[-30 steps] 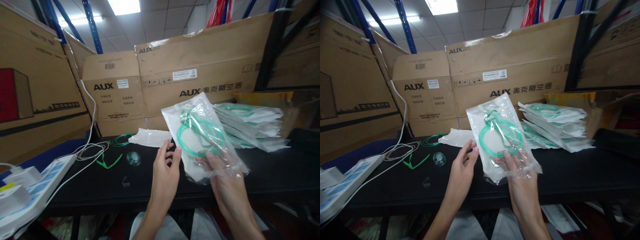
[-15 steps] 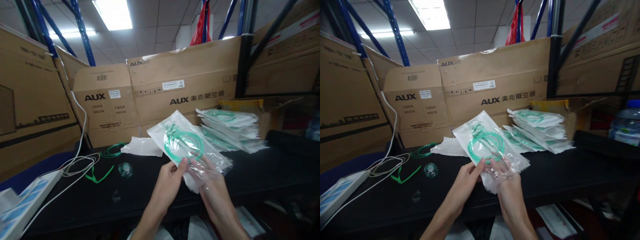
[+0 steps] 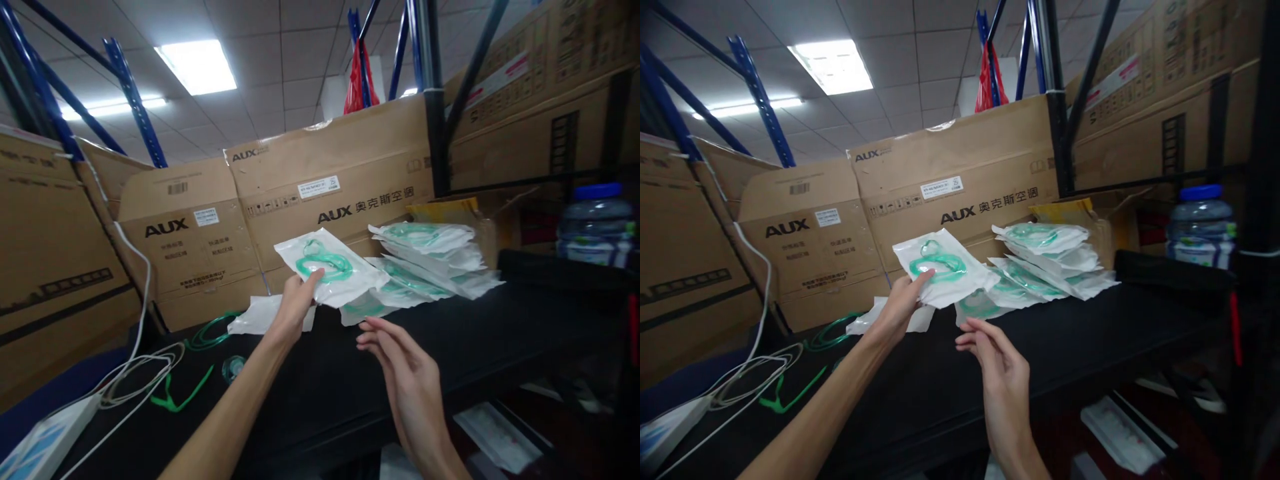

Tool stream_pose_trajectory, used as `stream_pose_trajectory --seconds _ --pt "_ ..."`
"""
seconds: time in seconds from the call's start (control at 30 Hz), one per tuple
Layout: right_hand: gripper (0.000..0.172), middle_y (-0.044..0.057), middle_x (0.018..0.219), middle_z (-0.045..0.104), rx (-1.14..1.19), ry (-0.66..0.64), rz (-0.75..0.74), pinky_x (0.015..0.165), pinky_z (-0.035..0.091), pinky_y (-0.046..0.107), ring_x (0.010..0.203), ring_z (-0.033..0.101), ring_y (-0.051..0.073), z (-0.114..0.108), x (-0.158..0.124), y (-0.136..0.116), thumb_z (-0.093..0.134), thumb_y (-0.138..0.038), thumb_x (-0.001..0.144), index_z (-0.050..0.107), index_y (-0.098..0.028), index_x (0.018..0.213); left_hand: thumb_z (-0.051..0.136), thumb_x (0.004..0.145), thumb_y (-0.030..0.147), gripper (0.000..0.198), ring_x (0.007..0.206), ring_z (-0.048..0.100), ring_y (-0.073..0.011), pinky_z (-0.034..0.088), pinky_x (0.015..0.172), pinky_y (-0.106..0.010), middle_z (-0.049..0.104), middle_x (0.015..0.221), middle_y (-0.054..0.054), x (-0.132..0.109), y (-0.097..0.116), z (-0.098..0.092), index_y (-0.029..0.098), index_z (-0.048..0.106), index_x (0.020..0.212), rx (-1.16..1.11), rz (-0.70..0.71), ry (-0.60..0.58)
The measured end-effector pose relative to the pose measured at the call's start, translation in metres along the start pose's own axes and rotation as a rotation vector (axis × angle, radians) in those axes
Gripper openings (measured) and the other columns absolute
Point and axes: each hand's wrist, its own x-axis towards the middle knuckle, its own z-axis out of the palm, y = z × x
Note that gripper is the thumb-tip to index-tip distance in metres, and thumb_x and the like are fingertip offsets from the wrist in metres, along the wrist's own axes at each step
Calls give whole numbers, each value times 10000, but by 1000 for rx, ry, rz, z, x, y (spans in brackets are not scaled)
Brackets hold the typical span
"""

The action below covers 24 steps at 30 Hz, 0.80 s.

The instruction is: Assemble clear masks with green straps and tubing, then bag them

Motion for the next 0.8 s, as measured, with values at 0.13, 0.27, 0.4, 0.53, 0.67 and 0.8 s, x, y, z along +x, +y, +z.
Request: stream_pose_trajectory --seconds 0.13,0.27,0.4,0.53,0.67,0.8 --pt "206 56 975 771 -85 -85 -52 815 554 290 821 706 160 -4 -2 3 670 -374 951 780 -229 1046 636 970 417 325 800 692 -166 568 714 -312 731 976 -75 38 -4 36 113 691 1070 132 -32 -114" --pt "200 41 928 763 -184 -145 -104 805 545 277 795 698 150 -5 -4 2 631 -360 977 781 -236 1024 621 990 392 306 900 694 -194 600 787 -379 695 1098 -74 58 -13 73 141 652 1163 364 -56 -179" --pt "199 31 871 757 -255 -178 -164 762 561 263 747 703 144 -3 -6 -2 612 -334 983 788 -242 992 646 970 400 346 1098 657 -263 554 940 -470 660 1243 -105 63 -19 89 148 651 1207 635 -18 -142" --pt "196 26 826 749 -275 -215 -213 716 569 248 718 706 146 1 -7 -6 600 -291 981 789 -240 971 638 970 422 384 1194 615 -291 502 1014 -523 628 1321 -121 62 -24 86 156 637 1247 834 33 -118" --pt "218 25 791 737 -292 -285 -250 681 566 242 717 704 154 3 -7 -7 573 -259 987 790 -239 971 606 983 457 402 1202 616 -286 475 1042 -539 638 1318 -122 56 -25 71 157 640 1248 923 96 -141" --pt "227 27 778 741 -341 -322 -269 660 560 251 701 704 166 5 -7 -6 564 -246 975 790 -235 968 560 988 501 460 1237 611 -344 427 1064 -510 698 1260 -179 34 -14 52 135 700 1229 921 173 -245"
